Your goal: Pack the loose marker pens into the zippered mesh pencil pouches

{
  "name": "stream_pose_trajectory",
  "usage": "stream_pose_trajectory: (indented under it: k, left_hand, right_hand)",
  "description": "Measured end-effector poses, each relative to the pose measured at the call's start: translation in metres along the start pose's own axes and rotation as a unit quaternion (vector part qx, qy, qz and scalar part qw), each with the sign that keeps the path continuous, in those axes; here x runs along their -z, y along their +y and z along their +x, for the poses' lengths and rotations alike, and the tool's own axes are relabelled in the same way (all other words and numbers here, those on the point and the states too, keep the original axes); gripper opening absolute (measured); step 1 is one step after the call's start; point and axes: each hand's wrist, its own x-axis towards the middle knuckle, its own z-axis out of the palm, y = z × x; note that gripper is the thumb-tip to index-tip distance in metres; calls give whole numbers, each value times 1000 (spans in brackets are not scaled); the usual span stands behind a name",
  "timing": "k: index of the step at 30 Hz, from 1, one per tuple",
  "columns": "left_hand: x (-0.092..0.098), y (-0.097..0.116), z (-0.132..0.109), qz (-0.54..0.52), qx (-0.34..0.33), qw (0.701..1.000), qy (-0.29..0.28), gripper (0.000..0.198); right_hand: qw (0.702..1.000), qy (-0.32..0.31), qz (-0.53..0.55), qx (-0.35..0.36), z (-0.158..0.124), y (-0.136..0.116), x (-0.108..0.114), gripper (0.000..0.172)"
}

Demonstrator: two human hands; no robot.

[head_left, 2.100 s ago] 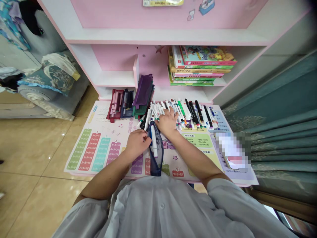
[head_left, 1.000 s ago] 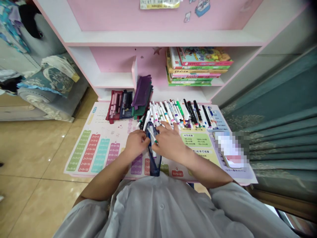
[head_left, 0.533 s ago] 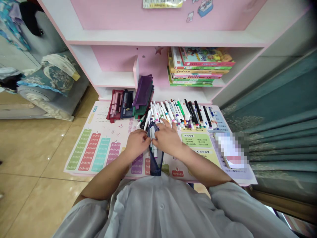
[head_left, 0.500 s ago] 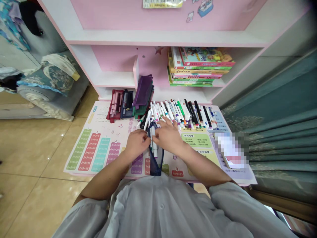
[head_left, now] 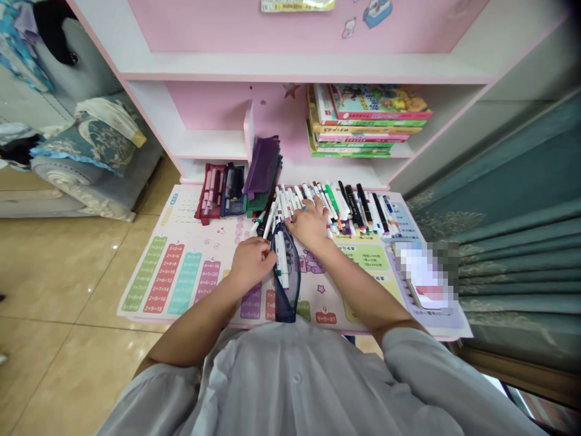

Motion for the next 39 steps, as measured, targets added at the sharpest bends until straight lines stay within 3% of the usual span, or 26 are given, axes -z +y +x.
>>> stream_pose_trajectory:
  k: [12, 20, 26, 31, 36, 39]
  left_hand:
    - [1, 1, 0, -6, 0, 1000, -1, 24]
    - [-2, -1, 0, 4, 1, 1000, 2, 23]
    - [-2, -1, 0, 3, 9, 1000, 0, 20]
    - [-3, -3, -1, -25, 14, 1000, 11, 20]
    - [-2, -4, -1, -36, 13, 999, 11, 22]
    - [-2, -4, -1, -34, 5, 999, 13, 22]
  right_hand:
    - [999, 3, -19, 31, 0, 1, -9, 25]
    - [999, 23, 28, 29, -13, -3, 33, 18]
    - [991, 59, 55, 110, -54, -14, 75, 19]
    - [988, -33, 4, 150, -81, -20, 92, 21]
    - [972, -139, -70, 178, -87, -24, 89, 31]
    - [963, -172, -94, 183, -87, -29, 83, 35]
